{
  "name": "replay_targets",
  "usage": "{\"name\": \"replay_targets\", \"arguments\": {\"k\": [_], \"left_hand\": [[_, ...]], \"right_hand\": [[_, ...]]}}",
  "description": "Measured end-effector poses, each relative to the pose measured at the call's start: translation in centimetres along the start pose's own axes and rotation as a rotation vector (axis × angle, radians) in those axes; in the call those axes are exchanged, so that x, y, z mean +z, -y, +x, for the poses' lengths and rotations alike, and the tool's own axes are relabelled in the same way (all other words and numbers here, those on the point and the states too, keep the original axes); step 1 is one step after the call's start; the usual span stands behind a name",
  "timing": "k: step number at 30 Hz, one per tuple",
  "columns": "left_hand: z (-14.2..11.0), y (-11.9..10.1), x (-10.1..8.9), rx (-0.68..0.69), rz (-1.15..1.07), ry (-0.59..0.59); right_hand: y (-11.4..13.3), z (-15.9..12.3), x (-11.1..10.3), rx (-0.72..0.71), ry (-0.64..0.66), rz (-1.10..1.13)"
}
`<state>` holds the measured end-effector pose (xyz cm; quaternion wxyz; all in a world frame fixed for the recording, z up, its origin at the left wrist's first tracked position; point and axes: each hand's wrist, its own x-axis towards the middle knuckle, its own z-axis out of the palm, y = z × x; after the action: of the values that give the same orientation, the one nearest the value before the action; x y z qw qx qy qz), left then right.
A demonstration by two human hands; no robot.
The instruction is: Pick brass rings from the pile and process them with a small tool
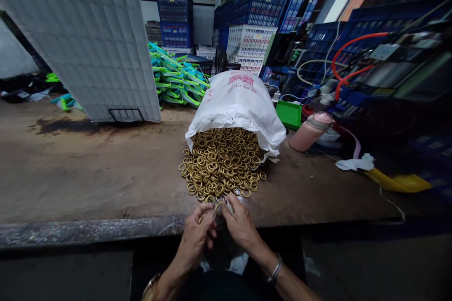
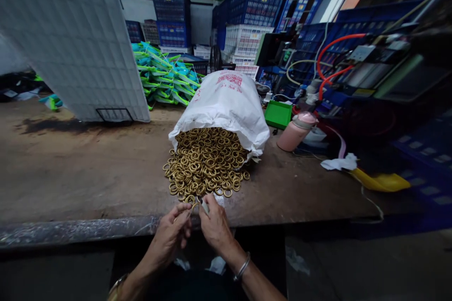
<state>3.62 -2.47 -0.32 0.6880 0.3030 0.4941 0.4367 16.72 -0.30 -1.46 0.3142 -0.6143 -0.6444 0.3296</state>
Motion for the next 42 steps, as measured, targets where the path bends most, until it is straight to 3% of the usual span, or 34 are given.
{"name": "replay_targets", "arguments": {"k": [4,9,12,14,18,20,23,26,33,42], "left_hand": [[0.1,-0.2,0.3,0.061,0.111,0.001],[-0.1,-0.4,0.0,0.368,0.319,0.003],[-0.2,-0.3,-0.2,0.467,0.429,-0.013],[-0.3,-0.2,-0.2,0.412,0.408,-0.003],[-0.2,-0.3,-0.3,0.064,0.167,0.135],[-0.2,-0.4,-0.3,-0.012,0.068,0.196],[-0.2,-0.5,-0.3,-0.018,0.023,0.201],[-0.1,-0.4,-0.2,-0.009,0.009,0.164],[0.0,-0.4,-0.2,0.016,0.042,0.140],[0.0,-0.5,0.0,-0.029,0.041,0.099]], "right_hand": [[0.6,-0.2,0.0,0.011,0.022,0.146],[1.5,-0.1,-0.8,-0.014,0.122,0.158],[1.7,-0.1,-0.8,-0.017,0.121,0.122],[1.5,-0.1,-0.6,-0.001,0.111,0.105],[0.9,0.1,-0.2,0.015,0.111,0.123],[0.8,0.2,-0.2,0.024,0.121,0.163],[0.6,0.3,-0.3,0.033,0.108,0.172],[0.3,0.1,-0.5,-0.020,0.065,0.024],[0.5,-0.9,-0.7,-0.120,0.226,-0.203],[1.1,-1.0,-0.8,-0.125,0.207,-0.382]]}}
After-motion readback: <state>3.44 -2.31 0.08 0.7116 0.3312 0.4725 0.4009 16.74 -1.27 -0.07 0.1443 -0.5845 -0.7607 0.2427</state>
